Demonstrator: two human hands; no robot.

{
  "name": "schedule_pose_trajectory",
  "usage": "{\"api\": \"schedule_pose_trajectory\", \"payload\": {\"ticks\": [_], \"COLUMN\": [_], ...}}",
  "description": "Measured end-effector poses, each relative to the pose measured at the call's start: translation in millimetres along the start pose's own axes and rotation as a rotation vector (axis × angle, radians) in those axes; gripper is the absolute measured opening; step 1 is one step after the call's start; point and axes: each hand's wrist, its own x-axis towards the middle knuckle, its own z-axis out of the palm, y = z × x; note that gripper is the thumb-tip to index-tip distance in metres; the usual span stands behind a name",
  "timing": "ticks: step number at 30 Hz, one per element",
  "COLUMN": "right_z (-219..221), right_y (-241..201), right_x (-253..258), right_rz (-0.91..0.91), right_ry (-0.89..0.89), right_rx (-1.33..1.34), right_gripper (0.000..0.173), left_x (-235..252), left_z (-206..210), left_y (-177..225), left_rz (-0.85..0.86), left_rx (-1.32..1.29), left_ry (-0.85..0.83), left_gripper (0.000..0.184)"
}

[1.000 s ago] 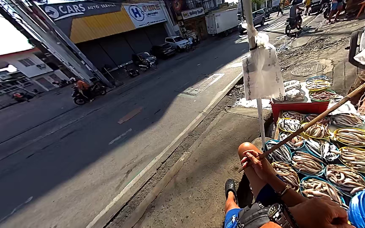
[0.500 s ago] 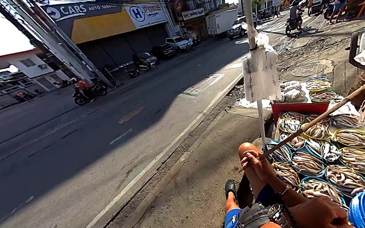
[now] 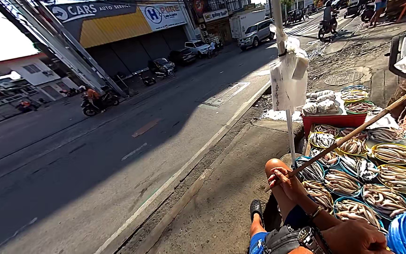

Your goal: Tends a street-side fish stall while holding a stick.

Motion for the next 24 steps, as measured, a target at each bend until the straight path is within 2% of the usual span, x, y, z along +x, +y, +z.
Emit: {"api": "schedule_pose_trajectory", "payload": {"ticks": [4, 11, 19, 24], "right_z": [-8, 0, 0, -1], "right_y": [9, -2, -2, 0], "right_x": [3, -1, -1, 0], "right_rz": [-0.006, -0.018, -0.016, -0.026], "right_ry": [-0.017, -0.027, -0.012, -0.01], "right_rx": [0.006, -0.015, 0.0, 0.009], "right_gripper": [0.024, 0.024, 0.024, 0.023], "left_x": [0, -1, 0, 0], "left_z": [1, 3, 4, 1], "left_y": [-3, -5, -5, -3], "left_rz": [0.005, 0.022, 0.016, 0.001], "left_rx": [-0.012, -0.06, -0.058, -0.002], "left_ry": [-0.004, 0.003, 0.0, -0.014], "left_gripper": [0.032, 0.027, 0.027, 0.034]}}
